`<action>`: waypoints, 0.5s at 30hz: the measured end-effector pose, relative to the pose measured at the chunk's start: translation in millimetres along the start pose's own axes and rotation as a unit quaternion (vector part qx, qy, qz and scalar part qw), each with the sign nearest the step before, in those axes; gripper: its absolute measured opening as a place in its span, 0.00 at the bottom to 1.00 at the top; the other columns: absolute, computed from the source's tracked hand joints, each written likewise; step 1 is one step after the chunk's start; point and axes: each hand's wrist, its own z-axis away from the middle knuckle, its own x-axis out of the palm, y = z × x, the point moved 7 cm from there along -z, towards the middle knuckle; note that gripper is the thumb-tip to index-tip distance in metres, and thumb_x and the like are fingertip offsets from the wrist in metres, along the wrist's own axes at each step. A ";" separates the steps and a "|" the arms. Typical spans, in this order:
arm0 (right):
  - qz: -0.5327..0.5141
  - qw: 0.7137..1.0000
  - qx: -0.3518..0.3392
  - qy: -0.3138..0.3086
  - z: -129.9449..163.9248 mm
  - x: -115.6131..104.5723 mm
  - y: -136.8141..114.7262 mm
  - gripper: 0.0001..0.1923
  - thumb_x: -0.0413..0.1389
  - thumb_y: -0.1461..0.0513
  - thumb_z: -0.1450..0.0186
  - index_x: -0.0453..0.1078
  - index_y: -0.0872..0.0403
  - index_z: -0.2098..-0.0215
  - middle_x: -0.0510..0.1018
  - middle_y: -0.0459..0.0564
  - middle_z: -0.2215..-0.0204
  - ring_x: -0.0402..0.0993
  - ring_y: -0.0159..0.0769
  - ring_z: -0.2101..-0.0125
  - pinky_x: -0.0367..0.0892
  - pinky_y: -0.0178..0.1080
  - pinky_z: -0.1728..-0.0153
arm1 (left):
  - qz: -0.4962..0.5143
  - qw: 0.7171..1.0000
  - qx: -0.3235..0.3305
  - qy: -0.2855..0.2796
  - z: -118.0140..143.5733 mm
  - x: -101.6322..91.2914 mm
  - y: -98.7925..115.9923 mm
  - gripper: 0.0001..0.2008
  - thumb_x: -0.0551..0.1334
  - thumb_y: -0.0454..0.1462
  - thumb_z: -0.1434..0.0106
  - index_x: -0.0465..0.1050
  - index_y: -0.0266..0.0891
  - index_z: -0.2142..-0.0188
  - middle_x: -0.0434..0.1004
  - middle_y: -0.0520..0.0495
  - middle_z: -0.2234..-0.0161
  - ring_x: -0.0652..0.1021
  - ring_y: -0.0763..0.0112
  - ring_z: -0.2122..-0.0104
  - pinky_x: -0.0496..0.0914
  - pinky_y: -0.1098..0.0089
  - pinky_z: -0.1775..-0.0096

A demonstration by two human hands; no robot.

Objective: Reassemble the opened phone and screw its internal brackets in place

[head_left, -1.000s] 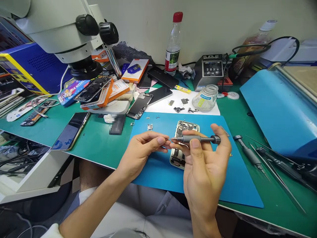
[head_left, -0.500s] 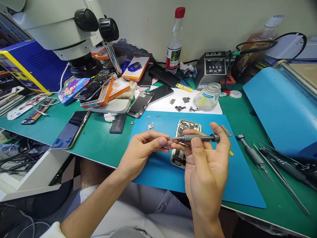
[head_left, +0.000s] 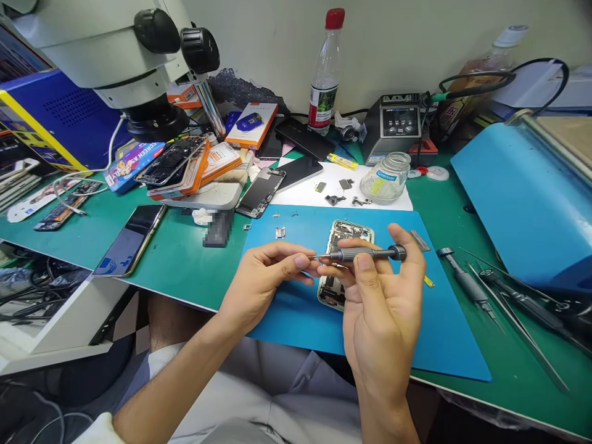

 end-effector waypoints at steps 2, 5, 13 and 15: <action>0.000 1.000 -0.001 0.001 0.3 0.3 -0.5 0.30 0.66 0.54 0.27 0.61 0.43 0.32 0.82 0.50 0.51 0.85 0.38 0.61 0.87 0.47 0.59 | -0.008 1.000 0.004 -0.001 0.5 -0.5 0.0 0.12 0.80 0.47 0.37 0.89 0.41 0.62 0.90 0.47 0.66 0.88 0.69 0.65 0.82 0.74 0.61; 0.001 1.000 0.003 -0.001 0.0 1.0 -0.8 0.30 0.66 0.54 0.27 0.60 0.44 0.32 0.82 0.51 0.51 0.85 0.38 0.63 0.87 0.45 0.61 | -0.030 0.999 0.012 -0.001 1.4 -2.6 0.2 0.14 0.80 0.49 0.37 0.89 0.41 0.61 0.90 0.46 0.65 0.88 0.67 0.64 0.83 0.72 0.61; 0.005 0.999 -0.015 0.044 -11.7 -36.3 -20.9 0.30 0.67 0.56 0.29 0.64 0.47 0.33 0.80 0.47 0.60 0.78 0.32 0.72 0.79 0.36 0.75 | -0.199 0.978 0.045 -0.046 6.7 10.2 2.9 0.17 0.68 0.52 0.25 0.88 0.43 0.51 0.88 0.45 0.58 0.83 0.68 0.63 0.77 0.70 0.60; 0.114 0.984 -0.112 0.077 -4.2 -51.8 -39.5 0.31 0.66 0.58 0.28 0.63 0.42 0.30 0.78 0.47 0.61 0.79 0.35 0.70 0.80 0.37 0.76 | -0.262 0.961 0.058 -0.072 10.0 18.2 1.4 0.13 0.66 0.47 0.23 0.88 0.44 0.53 0.85 0.47 0.59 0.79 0.70 0.64 0.73 0.70 0.60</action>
